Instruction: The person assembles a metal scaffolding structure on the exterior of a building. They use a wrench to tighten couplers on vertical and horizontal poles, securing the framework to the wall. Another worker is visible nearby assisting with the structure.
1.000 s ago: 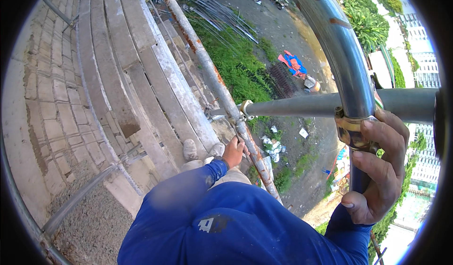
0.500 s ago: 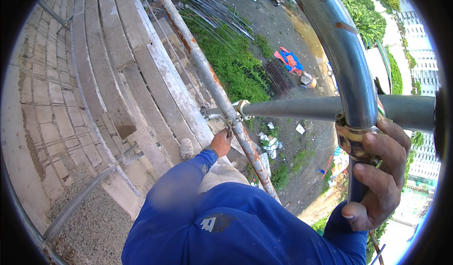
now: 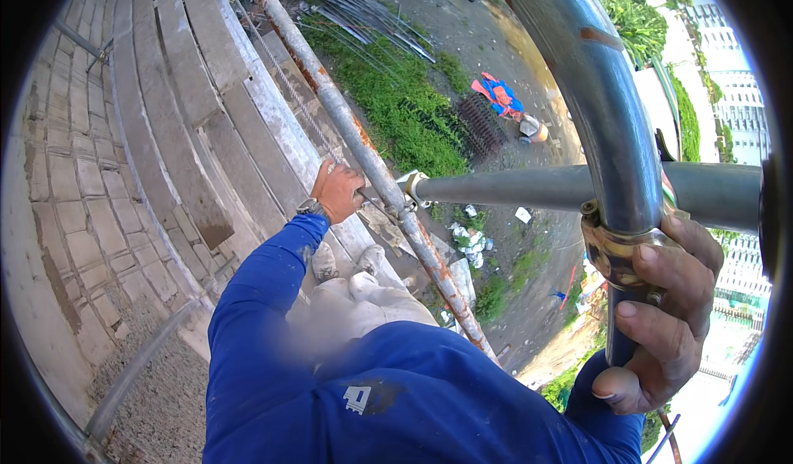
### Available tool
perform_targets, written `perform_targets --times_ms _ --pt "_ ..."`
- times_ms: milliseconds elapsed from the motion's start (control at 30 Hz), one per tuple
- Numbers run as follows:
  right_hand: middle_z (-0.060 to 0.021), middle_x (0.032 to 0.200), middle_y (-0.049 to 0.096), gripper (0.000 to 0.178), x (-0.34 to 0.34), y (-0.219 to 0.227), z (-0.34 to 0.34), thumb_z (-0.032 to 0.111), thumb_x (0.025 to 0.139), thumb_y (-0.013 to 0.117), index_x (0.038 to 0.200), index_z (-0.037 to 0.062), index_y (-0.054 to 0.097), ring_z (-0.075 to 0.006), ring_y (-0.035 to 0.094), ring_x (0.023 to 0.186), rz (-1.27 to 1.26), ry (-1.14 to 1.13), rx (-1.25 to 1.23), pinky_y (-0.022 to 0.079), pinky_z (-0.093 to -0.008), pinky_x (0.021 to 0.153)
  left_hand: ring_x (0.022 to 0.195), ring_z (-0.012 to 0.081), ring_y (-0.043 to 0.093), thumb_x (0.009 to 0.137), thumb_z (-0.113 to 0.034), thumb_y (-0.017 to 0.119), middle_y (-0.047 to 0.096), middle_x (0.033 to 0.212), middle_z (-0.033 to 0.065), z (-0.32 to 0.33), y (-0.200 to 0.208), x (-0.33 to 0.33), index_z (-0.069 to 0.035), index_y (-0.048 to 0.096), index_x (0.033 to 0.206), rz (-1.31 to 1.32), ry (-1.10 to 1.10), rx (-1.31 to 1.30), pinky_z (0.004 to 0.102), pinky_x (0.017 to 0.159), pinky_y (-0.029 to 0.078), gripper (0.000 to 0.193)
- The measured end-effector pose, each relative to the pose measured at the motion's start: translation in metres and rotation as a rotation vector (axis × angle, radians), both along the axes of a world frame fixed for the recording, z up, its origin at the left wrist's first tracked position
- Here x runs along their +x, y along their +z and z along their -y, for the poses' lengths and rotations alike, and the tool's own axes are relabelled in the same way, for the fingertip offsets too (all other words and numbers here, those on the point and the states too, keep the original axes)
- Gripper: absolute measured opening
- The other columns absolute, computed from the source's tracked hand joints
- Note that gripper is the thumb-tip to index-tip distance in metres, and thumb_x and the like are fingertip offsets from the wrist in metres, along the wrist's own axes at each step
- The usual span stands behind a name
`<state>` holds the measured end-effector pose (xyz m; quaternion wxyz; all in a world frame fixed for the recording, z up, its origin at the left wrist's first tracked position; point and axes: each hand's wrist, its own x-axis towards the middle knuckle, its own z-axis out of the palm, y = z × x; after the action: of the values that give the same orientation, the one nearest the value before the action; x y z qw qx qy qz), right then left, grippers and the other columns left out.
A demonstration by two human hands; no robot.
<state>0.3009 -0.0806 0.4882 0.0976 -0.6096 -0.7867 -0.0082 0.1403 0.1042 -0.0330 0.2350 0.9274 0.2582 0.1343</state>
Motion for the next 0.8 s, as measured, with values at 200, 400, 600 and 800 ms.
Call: perform_targets --times_ms 200,400,600,800 --pt "-0.0161 0.133 0.062 0.057 -0.011 0.004 -0.002 0.072 0.090 0.062 0.114 0.0202 0.068 -0.0441 0.050 0.133 0.080 -0.047 0.004 0.047 -0.0578 0.107 0.104 0.0269 0.065 0.079 -0.043 0.083 0.073 0.092 0.0048 -0.062 0.093 -0.007 -0.014 0.073 0.092 -0.246 -0.204 0.029 0.0479 0.100 0.043 0.034" --pt "-0.0164 0.127 0.067 0.058 -0.007 0.008 -0.002 0.073 0.088 0.063 0.107 0.0186 0.070 -0.0440 0.055 0.129 0.082 -0.037 0.006 0.047 -0.0578 0.104 0.078 0.0336 0.069 0.083 -0.021 0.084 0.070 0.081 0.0137 -0.078 0.141 -0.002 -0.005 0.067 0.086 -0.017 -0.245 -0.386 0.0433 0.071 0.053 0.024" --pt "-0.0164 0.123 0.069 0.058 -0.007 0.005 -0.005 0.072 0.087 0.064 0.104 0.0170 0.071 -0.0445 0.057 0.125 0.041 -0.026 0.040 0.045 -0.0586 0.104 0.070 0.0253 0.063 0.081 -0.010 0.080 0.064 0.074 0.0131 -0.013 0.175 0.010 0.000 0.061 0.084 0.315 0.044 -0.650 0.0383 0.068 0.051 0.022" --pt "-0.0167 0.124 0.068 0.058 -0.008 0.002 -0.004 0.072 0.087 0.065 0.104 0.0169 0.070 -0.0451 0.056 0.126 0.030 -0.031 0.046 0.046 -0.0580 0.103 0.069 0.0190 0.063 0.083 -0.011 0.080 0.065 0.076 0.0111 0.061 0.182 0.025 -0.002 0.060 0.083 0.534 0.159 -0.663 0.0346 0.064 0.050 0.022"
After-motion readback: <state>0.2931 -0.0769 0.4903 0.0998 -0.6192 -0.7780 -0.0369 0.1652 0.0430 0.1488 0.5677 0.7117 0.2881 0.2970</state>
